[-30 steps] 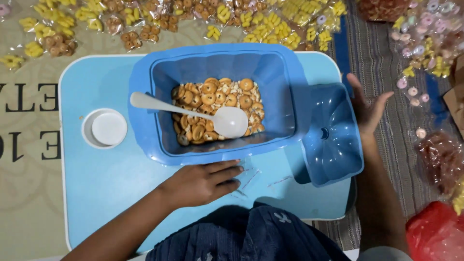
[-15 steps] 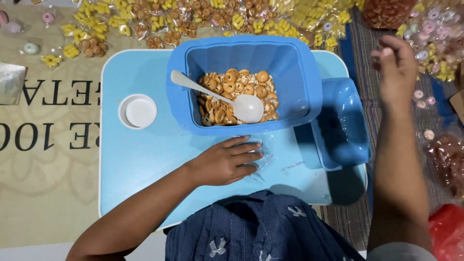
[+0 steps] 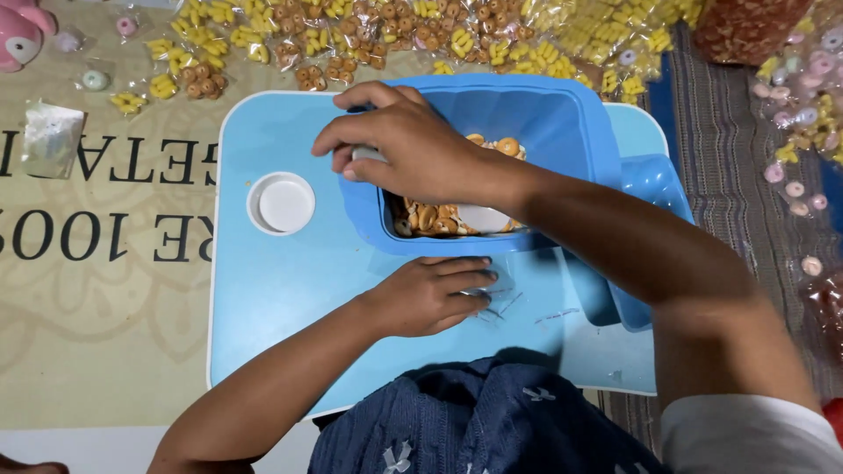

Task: A person is manually picking up small ring-shaped snacks and placing them into small plastic bags for packaging.

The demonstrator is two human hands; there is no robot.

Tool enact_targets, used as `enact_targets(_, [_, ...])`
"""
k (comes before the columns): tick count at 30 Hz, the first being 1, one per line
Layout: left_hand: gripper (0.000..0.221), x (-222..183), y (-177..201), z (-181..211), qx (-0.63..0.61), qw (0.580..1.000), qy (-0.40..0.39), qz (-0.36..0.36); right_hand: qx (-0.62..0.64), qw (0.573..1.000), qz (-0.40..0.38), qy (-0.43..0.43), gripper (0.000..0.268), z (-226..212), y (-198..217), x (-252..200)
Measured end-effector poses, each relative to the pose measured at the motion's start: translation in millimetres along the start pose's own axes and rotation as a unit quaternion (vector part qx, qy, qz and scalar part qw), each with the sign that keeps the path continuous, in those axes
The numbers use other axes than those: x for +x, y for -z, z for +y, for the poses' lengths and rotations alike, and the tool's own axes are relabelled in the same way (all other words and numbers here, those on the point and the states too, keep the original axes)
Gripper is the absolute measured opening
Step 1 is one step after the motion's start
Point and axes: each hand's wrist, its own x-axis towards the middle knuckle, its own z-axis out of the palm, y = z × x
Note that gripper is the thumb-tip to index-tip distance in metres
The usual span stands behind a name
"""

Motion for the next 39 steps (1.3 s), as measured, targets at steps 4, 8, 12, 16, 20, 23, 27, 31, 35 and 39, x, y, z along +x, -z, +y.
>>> enact_targets(4, [0.013, -6, -6, -3, 0.007, 1.0, 0.022, -0.015, 0.029, 0.997, 0.072, 0.02, 0.02, -6, 32, -26])
enact_targets(8, [0.015, -8, -4, -2, 0.005, 0.999, 0.033, -0.015, 0.005, 0.996, 0.063, -0.066, 0.024, 3, 56, -71])
enact_targets(12, [0.017, -8, -6, -3, -0.011, 0.998, 0.053, -0.02, -0.102, 0.989, 0.085, -0.067, 0.026, 8, 70, -113])
enact_targets(16, [0.018, -7, -7, -4, -0.002, 0.998, 0.055, -0.038, -0.011, 0.968, 0.245, 0.058, 0.009, -4, 83, -135])
enact_targets(20, [0.017, -6, -6, -3, -0.004, 0.997, 0.062, -0.037, 0.127, 0.957, 0.221, 0.135, 0.013, -4, 67, -114])
enact_targets(23, [0.015, -4, -2, 0, -0.019, 0.997, 0.078, -0.021, 0.219, 0.959, 0.118, 0.135, 0.015, 7, 45, -106])
enact_targets(27, [0.016, -5, -3, 0, -0.006, 0.996, 0.086, -0.034, 0.214, 0.969, 0.063, 0.109, 0.015, 4, 65, -117])
enact_targets(31, [0.017, -5, -4, 0, -0.008, 0.996, 0.082, -0.045, 0.145, 0.982, 0.087, 0.08, 0.014, -1, 76, -143])
enact_targets(35, [0.014, -5, -4, -1, 0.0, 0.996, 0.078, -0.038, 0.013, 0.978, 0.18, 0.106, 0.02, -22, 81, -160])
enact_targets(39, [0.017, -3, -4, -3, -0.002, 0.994, 0.086, -0.061, -0.122, 0.959, 0.185, 0.177, 0.025, 8, 72, -160])
